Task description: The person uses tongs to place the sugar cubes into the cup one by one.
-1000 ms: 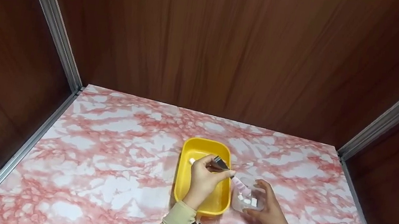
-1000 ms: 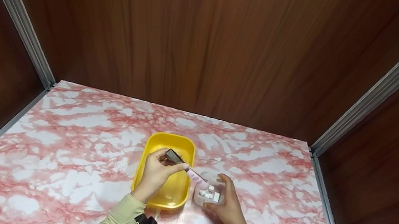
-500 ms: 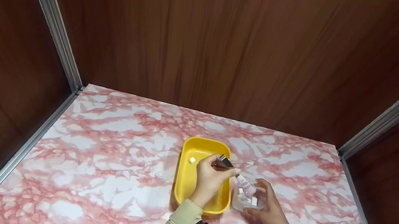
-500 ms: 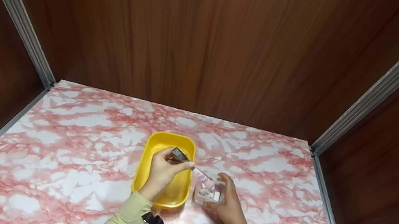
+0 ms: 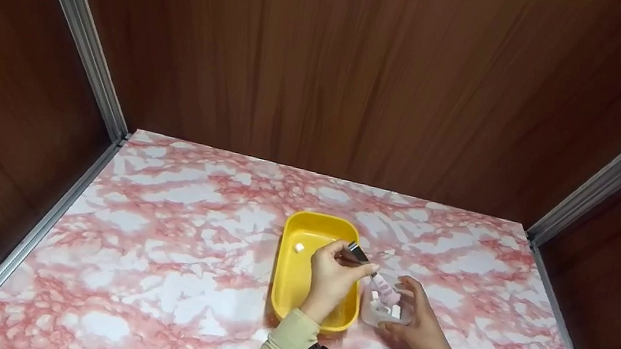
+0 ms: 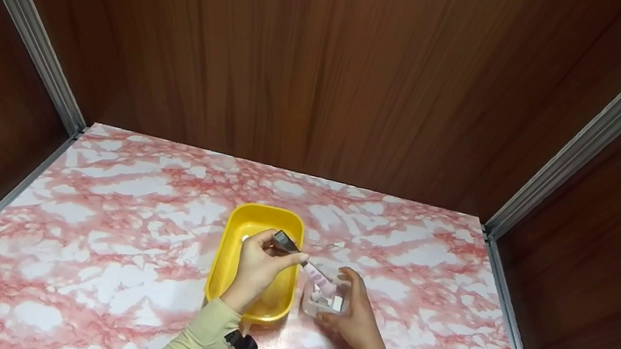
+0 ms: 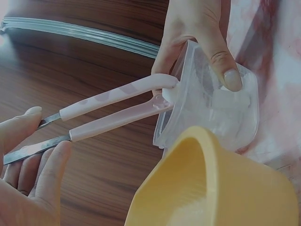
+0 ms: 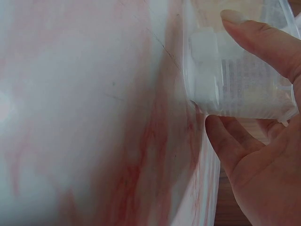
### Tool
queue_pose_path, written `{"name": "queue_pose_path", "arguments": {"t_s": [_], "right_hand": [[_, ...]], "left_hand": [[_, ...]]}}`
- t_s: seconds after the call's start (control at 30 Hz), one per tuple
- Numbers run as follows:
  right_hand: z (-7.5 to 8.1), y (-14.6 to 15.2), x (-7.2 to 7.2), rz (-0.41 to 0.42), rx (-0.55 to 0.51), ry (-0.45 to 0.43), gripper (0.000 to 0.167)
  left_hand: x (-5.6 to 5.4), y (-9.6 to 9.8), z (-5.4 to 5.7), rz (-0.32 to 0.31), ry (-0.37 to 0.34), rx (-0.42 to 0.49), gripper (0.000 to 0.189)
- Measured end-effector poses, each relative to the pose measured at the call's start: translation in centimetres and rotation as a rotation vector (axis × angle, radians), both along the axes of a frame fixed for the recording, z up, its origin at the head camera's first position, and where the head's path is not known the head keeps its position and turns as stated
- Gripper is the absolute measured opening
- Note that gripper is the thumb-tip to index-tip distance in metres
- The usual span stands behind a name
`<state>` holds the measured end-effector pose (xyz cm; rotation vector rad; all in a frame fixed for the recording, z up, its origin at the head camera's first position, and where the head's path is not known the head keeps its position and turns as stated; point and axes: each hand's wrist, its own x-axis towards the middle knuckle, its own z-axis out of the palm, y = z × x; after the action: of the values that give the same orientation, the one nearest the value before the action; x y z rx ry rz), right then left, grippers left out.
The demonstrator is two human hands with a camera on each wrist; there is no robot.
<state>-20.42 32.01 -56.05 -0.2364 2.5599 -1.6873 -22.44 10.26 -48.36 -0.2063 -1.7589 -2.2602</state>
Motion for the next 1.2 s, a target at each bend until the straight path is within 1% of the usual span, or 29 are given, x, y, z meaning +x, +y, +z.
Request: {"name": "queue_pose_path", "arguments": {"t_s": [0.1, 0.2, 0.3, 0.43, 0.5, 0.63, 0.87, 0.97, 1.03, 1.07, 1.2], "right_hand": [[0.0, 0.0, 0.0, 0.002, -0.003, 0.006, 0.097], [-0.1, 0.0, -0.1, 0.011, -0.025, -0.006, 0.097], [-0.2, 0.1, -0.1, 0.005, -0.028, -0.008, 0.098], [-0.2, 0.1, -0.1, -0.011, 0.004, 0.012, 0.099], [-0.2, 0.1, -0.2, -0.012, 0.011, 0.012, 0.099], [-0.2, 0.1, -0.1, -0.013, 0.019, 0.006, 0.099], [0.1, 0.1, -0.1, -0.022, 0.03, -0.01, 0.1], [0.2, 0.0, 0.0, -0.031, 0.02, -0.017, 0.1], [0.2, 0.0, 0.0, -0.034, 0.015, -0.017, 0.1], [0.2, 0.0, 0.0, -0.036, 0.015, -0.016, 0.1], [0.1, 0.0, 0.1, -0.029, 0.018, 0.006, 0.099]], "left_hand": [[0.7, -0.2, 1.1, 0.002, 0.009, -0.012, 0.026], [1.3, -0.4, 2.0, 0.016, -0.001, -0.029, 0.025], [1.0, -0.1, 1.4, 0.027, -0.022, -0.042, 0.026], [0.3, 0.5, 0.0, 0.033, -0.033, -0.041, 0.028], [0.1, 0.6, -0.3, 0.031, -0.038, -0.035, 0.029], [0.1, 0.6, -0.5, 0.014, -0.037, -0.017, 0.031], [0.3, 0.4, -0.2, 0.007, -0.036, 0.002, 0.031], [0.3, 0.4, 0.1, 0.005, -0.034, 0.008, 0.031], [0.4, 0.3, 0.5, -0.002, -0.023, 0.016, 0.031], [0.6, 0.2, 0.8, -0.007, -0.017, 0.023, 0.031], [1.4, -0.6, 2.6, -0.025, 0.013, 0.045, 0.029]]}}
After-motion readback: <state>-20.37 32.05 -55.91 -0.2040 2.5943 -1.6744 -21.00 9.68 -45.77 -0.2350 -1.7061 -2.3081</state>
